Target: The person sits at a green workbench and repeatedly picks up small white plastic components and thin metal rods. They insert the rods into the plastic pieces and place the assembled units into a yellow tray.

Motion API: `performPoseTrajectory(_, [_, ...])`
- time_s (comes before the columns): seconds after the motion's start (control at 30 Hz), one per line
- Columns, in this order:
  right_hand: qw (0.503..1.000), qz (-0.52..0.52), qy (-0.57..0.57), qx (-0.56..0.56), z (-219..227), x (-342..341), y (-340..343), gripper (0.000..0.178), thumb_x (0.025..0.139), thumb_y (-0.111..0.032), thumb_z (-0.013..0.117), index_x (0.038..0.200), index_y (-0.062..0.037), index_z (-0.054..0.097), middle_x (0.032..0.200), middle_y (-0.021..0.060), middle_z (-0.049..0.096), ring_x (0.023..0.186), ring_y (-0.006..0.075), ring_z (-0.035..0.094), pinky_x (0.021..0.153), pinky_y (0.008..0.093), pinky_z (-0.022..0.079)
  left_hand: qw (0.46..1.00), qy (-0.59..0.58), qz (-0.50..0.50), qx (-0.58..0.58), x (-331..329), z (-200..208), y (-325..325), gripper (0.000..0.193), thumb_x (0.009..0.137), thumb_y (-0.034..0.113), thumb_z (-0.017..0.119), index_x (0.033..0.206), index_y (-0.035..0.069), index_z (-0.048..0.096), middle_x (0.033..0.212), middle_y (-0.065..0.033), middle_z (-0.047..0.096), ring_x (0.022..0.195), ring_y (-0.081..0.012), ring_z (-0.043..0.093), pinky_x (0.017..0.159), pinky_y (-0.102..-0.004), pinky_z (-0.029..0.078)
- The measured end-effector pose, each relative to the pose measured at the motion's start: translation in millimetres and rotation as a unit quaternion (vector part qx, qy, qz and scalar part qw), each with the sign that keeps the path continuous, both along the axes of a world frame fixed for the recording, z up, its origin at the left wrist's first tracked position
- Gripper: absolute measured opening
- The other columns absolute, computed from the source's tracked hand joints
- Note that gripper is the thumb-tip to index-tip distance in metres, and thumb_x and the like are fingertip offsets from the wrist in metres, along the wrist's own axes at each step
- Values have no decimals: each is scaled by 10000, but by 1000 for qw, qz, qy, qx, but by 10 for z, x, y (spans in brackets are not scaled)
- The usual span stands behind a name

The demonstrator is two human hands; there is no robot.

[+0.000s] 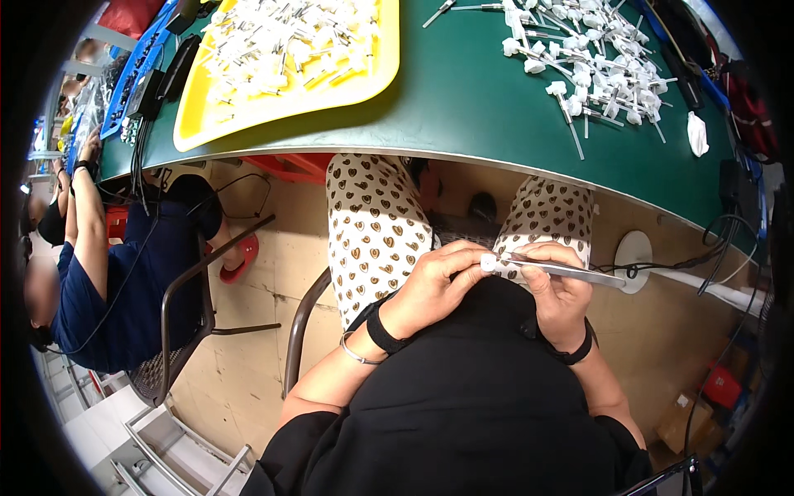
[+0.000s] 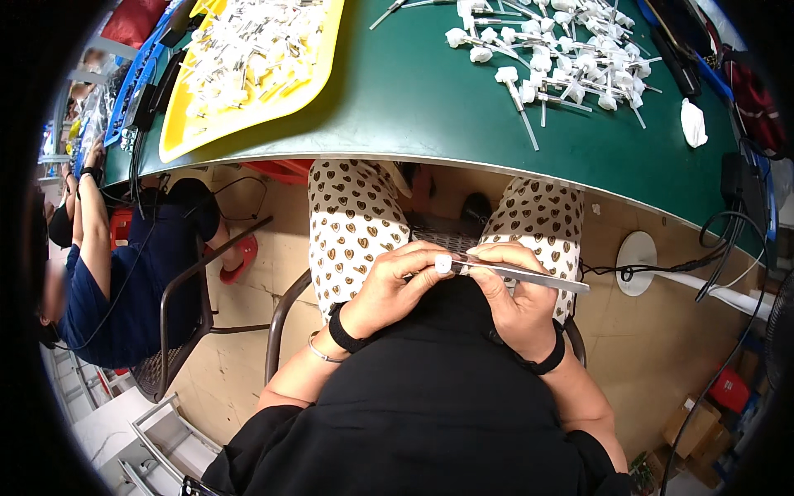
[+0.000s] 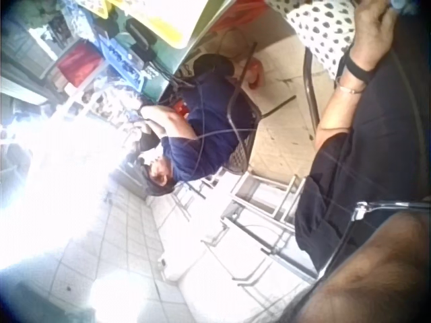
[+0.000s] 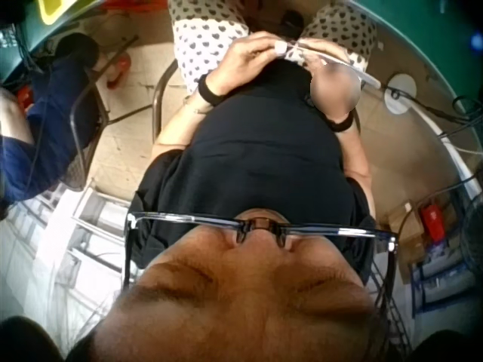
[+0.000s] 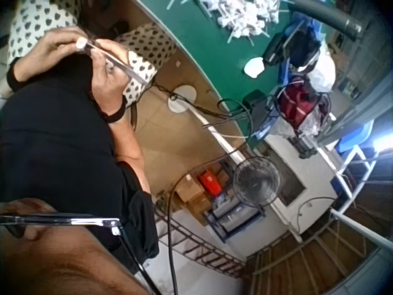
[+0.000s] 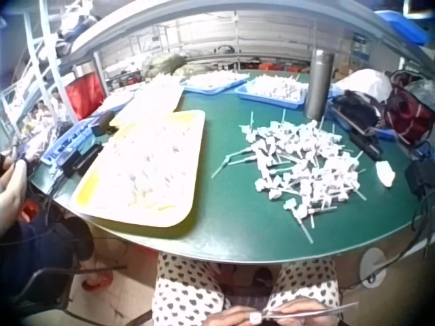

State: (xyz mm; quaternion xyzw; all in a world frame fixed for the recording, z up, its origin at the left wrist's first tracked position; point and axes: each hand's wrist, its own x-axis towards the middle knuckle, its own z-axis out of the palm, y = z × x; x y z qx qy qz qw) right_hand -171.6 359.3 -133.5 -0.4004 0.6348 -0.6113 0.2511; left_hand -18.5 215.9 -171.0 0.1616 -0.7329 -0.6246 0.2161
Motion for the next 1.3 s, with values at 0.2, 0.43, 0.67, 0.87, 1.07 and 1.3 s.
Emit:
performPoseTrajectory(0.2, [999,-39,-11,-22,18,2,60,170,977,1,723,1130,27,656,1089,142,720,986,200,687,901,319,555,994,33,44,-91,72,641,-283,188,957,-28,704,1141,-17,743,1065,-129,741,896,-211,725,787,-315,582])
performPoseTrajectory(0.43, [997,-35,53,-32,55,-58,70,164,954,-38,772,1083,26,694,1000,127,735,876,203,699,794,317,568,902,56,330,-274,-31,1720,-1653,279,998,84,728,1237,-50,677,1172,-191,729,855,-198,717,786,-274,565])
performPoseTrajectory(0.67, [996,-40,79,0,40,-180,137,184,904,-47,803,1054,5,710,977,143,743,861,282,732,773,367,579,928,-38,212,-302,-479,2003,-1420,546,948,135,779,1430,-21,575,1357,-199,646,1241,-298,637,1056,-412,500])
performPoseTrajectory(0.87, [995,-43,94,-2,78,-252,165,181,914,-90,810,1054,-24,716,945,122,751,836,262,740,734,355,575,935,194,-259,-145,-527,2605,-629,219,952,125,791,1095,-40,771,963,-148,783,804,-271,746,784,-379,598])
performPoseTrajectory(1.07, [997,-60,15,40,145,-353,188,155,936,-114,801,1033,-21,722,923,106,750,804,236,725,716,340,562,869,361,-289,-177,-580,2991,-558,270,979,248,785,1043,-15,782,879,-109,759,677,-196,680,630,-313,545])
performPoseTrajectory(1.3, [998,-34,46,32,140,-324,138,162,940,-122,797,1040,-21,720,910,113,746,778,235,716,704,346,557,891,358,-251,-126,-728,2747,-693,226,961,134,743,954,-91,764,895,-195,763,748,-296,713,686,-370,564])
